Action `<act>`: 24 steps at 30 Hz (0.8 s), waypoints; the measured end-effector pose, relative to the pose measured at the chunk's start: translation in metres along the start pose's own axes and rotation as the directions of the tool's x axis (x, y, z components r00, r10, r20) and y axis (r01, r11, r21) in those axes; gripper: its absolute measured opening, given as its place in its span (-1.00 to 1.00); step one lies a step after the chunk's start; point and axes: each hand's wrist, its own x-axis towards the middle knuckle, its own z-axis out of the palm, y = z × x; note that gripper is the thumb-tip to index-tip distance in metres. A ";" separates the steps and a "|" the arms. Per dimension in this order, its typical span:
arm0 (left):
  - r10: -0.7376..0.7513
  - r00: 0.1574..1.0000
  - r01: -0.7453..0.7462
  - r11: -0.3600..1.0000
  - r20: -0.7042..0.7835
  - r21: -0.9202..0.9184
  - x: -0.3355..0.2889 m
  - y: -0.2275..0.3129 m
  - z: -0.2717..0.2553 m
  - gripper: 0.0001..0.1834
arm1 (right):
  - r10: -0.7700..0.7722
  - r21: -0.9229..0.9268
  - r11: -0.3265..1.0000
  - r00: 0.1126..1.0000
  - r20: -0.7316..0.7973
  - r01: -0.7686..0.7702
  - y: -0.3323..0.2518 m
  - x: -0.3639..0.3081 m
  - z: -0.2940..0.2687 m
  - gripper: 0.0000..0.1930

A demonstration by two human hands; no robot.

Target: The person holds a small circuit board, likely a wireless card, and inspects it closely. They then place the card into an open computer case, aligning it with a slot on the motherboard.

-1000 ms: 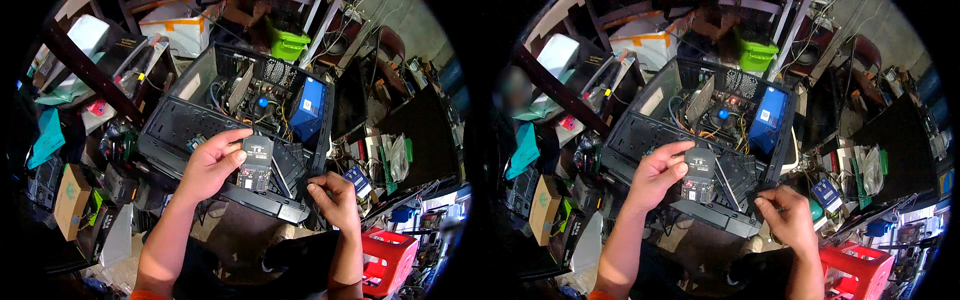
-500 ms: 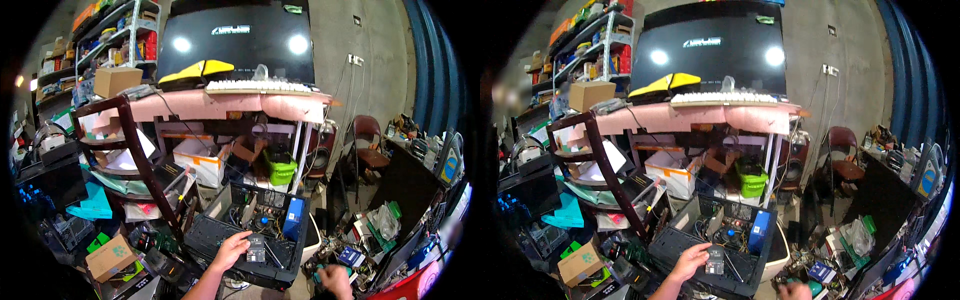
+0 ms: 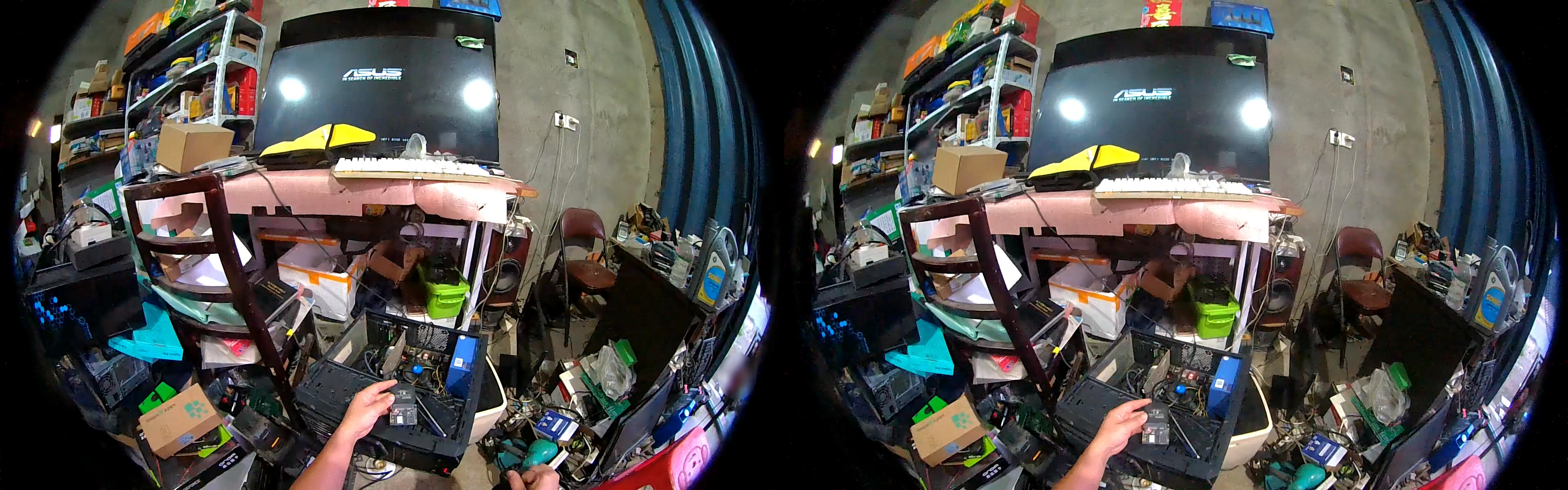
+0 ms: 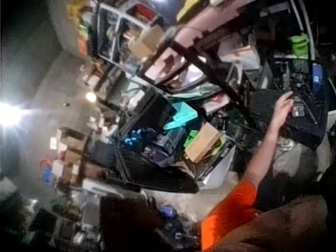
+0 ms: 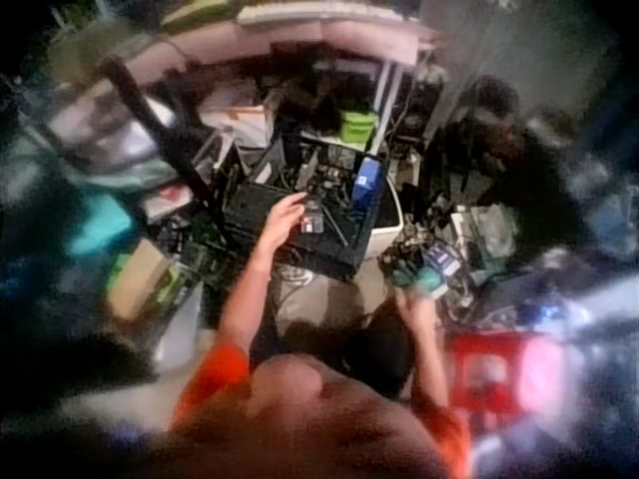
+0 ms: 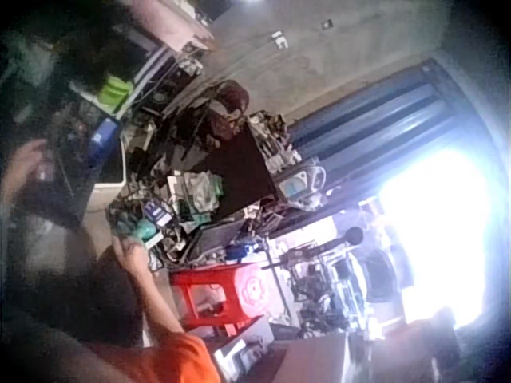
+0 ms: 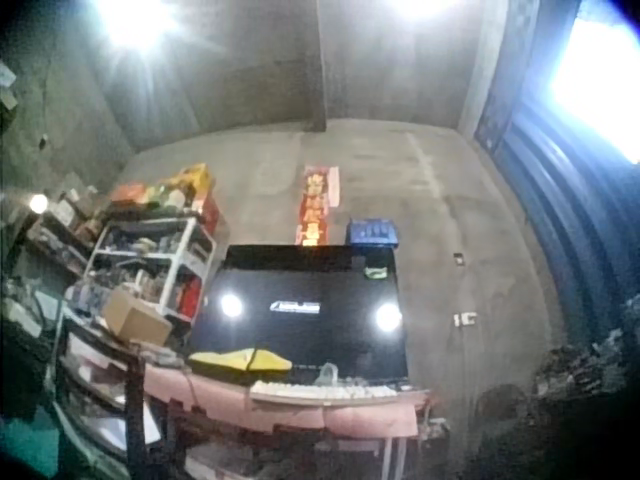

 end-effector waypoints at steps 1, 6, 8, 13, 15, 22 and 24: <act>0.001 1.000 -0.001 1.000 -0.003 -0.009 0.000 0.000 -0.001 -0.56 | 0.038 0.005 0.999 0.999 -0.014 -0.038 -0.002 -0.001 -0.001 -0.60; -0.004 1.000 0.004 1.000 -0.011 0.011 0.000 -0.001 -0.003 -0.55 | -0.048 -0.125 0.991 0.999 -0.020 0.045 -0.010 -0.004 -0.002 -0.61; -0.005 1.000 0.005 1.000 -0.020 0.013 -0.002 -0.001 -0.005 -0.55 | -0.055 -0.101 0.993 0.999 0.005 0.055 -0.013 -0.001 -0.004 -0.61; -0.022 1.000 0.023 1.000 -0.011 0.009 0.000 -0.001 -0.001 -0.55 | -0.122 -0.037 0.991 0.984 0.127 0.127 -0.009 0.005 0.001 -0.62; -0.024 1.000 0.024 1.000 0.013 0.014 0.002 -0.001 0.001 -0.54 | -0.158 -0.040 0.984 0.960 0.230 0.172 -0.006 0.008 0.004 -0.65; -0.018 1.000 0.017 0.999 0.014 0.032 -0.002 0.000 -0.003 -0.56 | -0.858 0.764 0.346 0.514 0.023 0.544 -0.122 0.037 -0.094 -0.75; -0.036 0.999 0.036 0.999 0.004 0.033 -0.002 0.002 -0.001 -0.55 | -0.971 0.928 -0.003 0.221 -0.091 0.372 -0.142 0.046 -0.115 -0.76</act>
